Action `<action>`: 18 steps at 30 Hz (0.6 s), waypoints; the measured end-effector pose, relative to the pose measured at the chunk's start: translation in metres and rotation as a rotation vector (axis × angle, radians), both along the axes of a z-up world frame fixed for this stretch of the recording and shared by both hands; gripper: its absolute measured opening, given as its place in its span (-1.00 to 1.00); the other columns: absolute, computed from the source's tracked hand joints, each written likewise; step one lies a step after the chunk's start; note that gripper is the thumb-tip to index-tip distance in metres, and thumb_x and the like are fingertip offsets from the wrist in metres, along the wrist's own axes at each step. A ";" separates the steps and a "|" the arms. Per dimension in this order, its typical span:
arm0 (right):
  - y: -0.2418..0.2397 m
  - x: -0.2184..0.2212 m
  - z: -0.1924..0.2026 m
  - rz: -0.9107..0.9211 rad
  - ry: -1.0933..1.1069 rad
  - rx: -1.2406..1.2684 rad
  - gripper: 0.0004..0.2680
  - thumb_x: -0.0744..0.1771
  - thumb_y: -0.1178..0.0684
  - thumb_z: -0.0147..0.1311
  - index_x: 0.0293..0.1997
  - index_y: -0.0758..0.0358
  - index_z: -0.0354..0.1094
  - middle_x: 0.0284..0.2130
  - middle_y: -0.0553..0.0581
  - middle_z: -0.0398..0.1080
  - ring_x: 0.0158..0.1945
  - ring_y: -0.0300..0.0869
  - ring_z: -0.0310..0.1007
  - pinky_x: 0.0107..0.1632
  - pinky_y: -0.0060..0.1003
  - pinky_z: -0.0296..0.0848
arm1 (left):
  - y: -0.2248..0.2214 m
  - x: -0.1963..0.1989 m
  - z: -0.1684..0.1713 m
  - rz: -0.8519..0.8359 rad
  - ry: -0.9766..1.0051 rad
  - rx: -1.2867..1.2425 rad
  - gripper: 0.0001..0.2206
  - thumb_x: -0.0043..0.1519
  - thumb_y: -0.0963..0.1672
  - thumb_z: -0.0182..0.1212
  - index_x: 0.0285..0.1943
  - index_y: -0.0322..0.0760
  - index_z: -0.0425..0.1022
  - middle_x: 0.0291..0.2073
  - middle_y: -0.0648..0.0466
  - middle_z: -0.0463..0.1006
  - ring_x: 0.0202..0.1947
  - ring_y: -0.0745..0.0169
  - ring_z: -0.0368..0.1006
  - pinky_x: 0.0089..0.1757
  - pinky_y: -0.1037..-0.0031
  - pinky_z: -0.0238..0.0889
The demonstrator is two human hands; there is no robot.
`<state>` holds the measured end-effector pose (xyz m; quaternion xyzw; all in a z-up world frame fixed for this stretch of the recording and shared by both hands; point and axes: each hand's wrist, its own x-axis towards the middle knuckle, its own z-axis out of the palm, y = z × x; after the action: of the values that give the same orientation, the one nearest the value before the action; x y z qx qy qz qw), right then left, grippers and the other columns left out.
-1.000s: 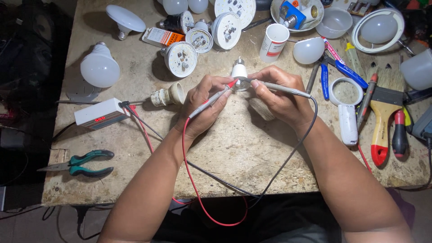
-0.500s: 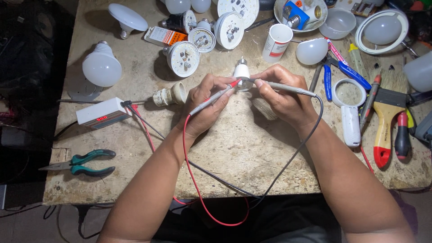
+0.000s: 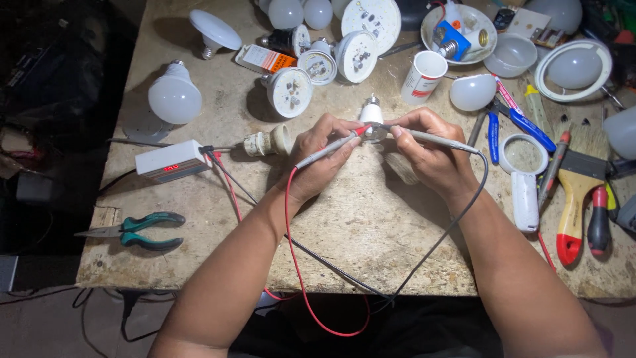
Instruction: Testing LED bulb circuit boards with multimeter probes to identify faults.
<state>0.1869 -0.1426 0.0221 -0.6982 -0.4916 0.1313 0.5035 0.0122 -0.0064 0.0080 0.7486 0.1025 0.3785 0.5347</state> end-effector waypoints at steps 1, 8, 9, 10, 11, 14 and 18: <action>0.000 0.001 0.000 0.015 -0.005 0.004 -0.90 0.38 0.09 0.15 -0.06 0.21 0.52 -0.31 0.15 0.58 -0.21 -0.22 0.51 -0.20 -0.24 0.48 | 0.001 0.001 -0.002 0.015 -0.005 0.004 -0.86 0.30 -0.20 0.26 -0.15 -0.41 0.37 -0.04 -0.23 0.63 0.08 -0.22 0.55 0.01 0.14 0.48; -0.002 0.010 -0.006 -0.002 -0.047 -0.028 -0.89 0.39 0.10 0.15 -0.04 0.25 0.52 -0.24 0.21 0.58 -0.18 -0.18 0.51 -0.23 -0.21 0.45 | 0.003 0.005 -0.014 0.026 -0.059 -0.009 -0.85 0.28 -0.20 0.28 -0.16 -0.40 0.39 -0.07 -0.24 0.63 0.05 -0.22 0.56 -0.02 0.12 0.50; 0.000 0.009 -0.007 0.000 -0.040 -0.026 -0.89 0.39 0.10 0.15 -0.03 0.26 0.52 -0.22 0.22 0.58 -0.16 -0.19 0.50 -0.22 -0.21 0.44 | 0.004 0.002 -0.012 0.032 -0.056 0.009 -0.86 0.27 -0.20 0.28 -0.16 -0.39 0.39 -0.08 -0.23 0.63 0.03 -0.21 0.57 -0.03 0.13 0.51; -0.003 0.009 -0.004 0.016 -0.044 -0.021 -0.89 0.39 0.10 0.15 -0.03 0.26 0.52 -0.22 0.22 0.58 -0.16 -0.19 0.50 -0.22 -0.21 0.44 | 0.002 0.004 -0.014 0.048 -0.059 0.013 -0.86 0.27 -0.20 0.28 -0.16 -0.39 0.39 -0.08 -0.23 0.63 0.03 -0.21 0.57 -0.03 0.13 0.51; -0.001 0.007 -0.002 -0.005 -0.050 -0.038 -0.88 0.40 0.08 0.17 -0.02 0.24 0.52 -0.22 0.20 0.57 -0.19 -0.19 0.50 -0.24 -0.21 0.43 | 0.004 0.003 -0.015 0.024 -0.044 0.008 -0.86 0.28 -0.19 0.27 -0.15 -0.36 0.39 -0.07 -0.22 0.64 0.02 -0.20 0.58 -0.04 0.13 0.51; -0.009 0.005 -0.005 0.026 -0.117 -0.024 -0.90 0.43 0.12 0.16 -0.01 0.30 0.51 -0.20 0.17 0.54 -0.20 -0.23 0.46 -0.18 -0.31 0.37 | 0.003 0.008 -0.025 0.041 0.071 0.009 -0.85 0.28 -0.10 0.22 -0.05 -0.19 0.43 -0.10 -0.02 0.65 -0.05 0.04 0.60 -0.09 0.30 0.46; -0.011 0.035 -0.044 0.012 -0.200 -0.032 -0.86 0.57 0.16 0.09 0.11 0.50 0.47 -0.12 0.28 0.50 -0.14 -0.15 0.42 -0.03 -0.29 0.36 | 0.006 0.007 -0.019 -0.015 0.236 -0.099 -0.80 0.28 -0.01 0.14 0.01 -0.03 0.48 -0.08 0.11 0.66 -0.09 0.27 0.56 -0.07 0.49 0.34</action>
<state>0.2214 -0.1533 -0.0217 -0.7129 -0.5412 0.0719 0.4401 0.0187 -0.0007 -0.0115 0.7615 0.1776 0.2780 0.5580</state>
